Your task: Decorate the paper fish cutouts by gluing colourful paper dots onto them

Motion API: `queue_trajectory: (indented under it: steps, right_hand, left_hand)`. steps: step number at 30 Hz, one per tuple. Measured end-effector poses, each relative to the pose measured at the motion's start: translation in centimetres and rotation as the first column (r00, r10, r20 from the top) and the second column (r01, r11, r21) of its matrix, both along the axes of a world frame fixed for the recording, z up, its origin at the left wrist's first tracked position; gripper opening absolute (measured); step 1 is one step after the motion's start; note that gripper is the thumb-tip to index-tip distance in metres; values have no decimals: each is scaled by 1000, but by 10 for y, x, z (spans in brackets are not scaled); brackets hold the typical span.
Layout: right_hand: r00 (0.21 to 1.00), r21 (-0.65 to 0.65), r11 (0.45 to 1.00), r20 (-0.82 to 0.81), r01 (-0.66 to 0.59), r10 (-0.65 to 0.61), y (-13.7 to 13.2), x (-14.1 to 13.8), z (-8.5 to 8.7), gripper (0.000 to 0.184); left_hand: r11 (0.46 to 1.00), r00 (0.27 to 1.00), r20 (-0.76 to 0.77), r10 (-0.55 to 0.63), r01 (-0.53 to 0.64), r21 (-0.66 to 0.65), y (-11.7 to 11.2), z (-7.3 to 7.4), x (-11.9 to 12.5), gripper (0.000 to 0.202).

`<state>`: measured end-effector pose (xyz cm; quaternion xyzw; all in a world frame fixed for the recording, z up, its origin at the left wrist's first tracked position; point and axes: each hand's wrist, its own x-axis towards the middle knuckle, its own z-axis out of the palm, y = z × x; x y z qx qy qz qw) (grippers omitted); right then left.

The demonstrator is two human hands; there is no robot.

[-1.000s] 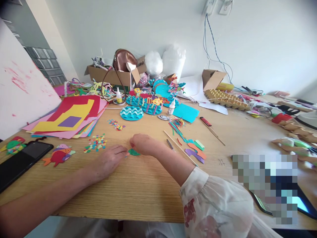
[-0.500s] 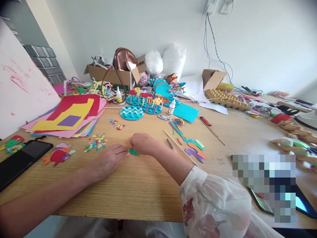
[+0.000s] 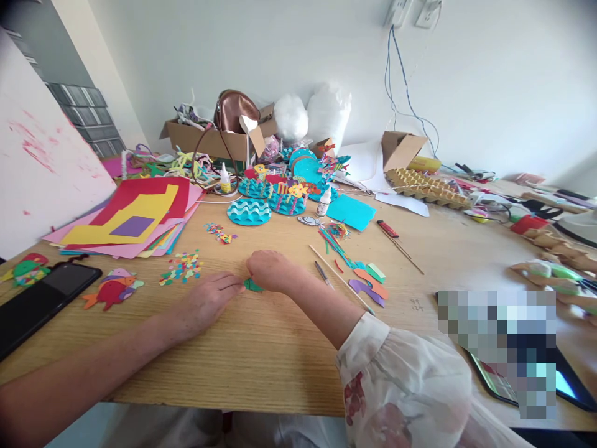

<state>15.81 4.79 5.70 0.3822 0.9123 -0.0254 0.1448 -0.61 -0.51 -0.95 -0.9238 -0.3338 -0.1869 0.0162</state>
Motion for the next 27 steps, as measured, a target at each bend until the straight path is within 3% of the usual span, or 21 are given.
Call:
queue_trajectory:
  steps: [7, 11, 16, 27]
  right_hand:
    - [998, 23, 999, -37, 45, -44, -1, -1, 0, 26]
    - [993, 28, 995, -73, 91, -88, 1, 4, 8, 25]
    - [987, -85, 992, -118, 95, -105, 0, 11, 17, 25]
    - [992, -127, 988, -76, 93, -103, -3, 2, 7, 29]
  left_hand:
    - [1000, 1000, 14, -13, 13, -20, 1, -2, -1, 25]
    - [1000, 1000, 15, -21, 21, -3, 1, -3, -1, 23]
    - [1000, 1000, 5, -19, 18, 14, 1, -4, -1, 21]
    - [1000, 1000, -7, -12, 12, 3, 1, -4, 0, 25]
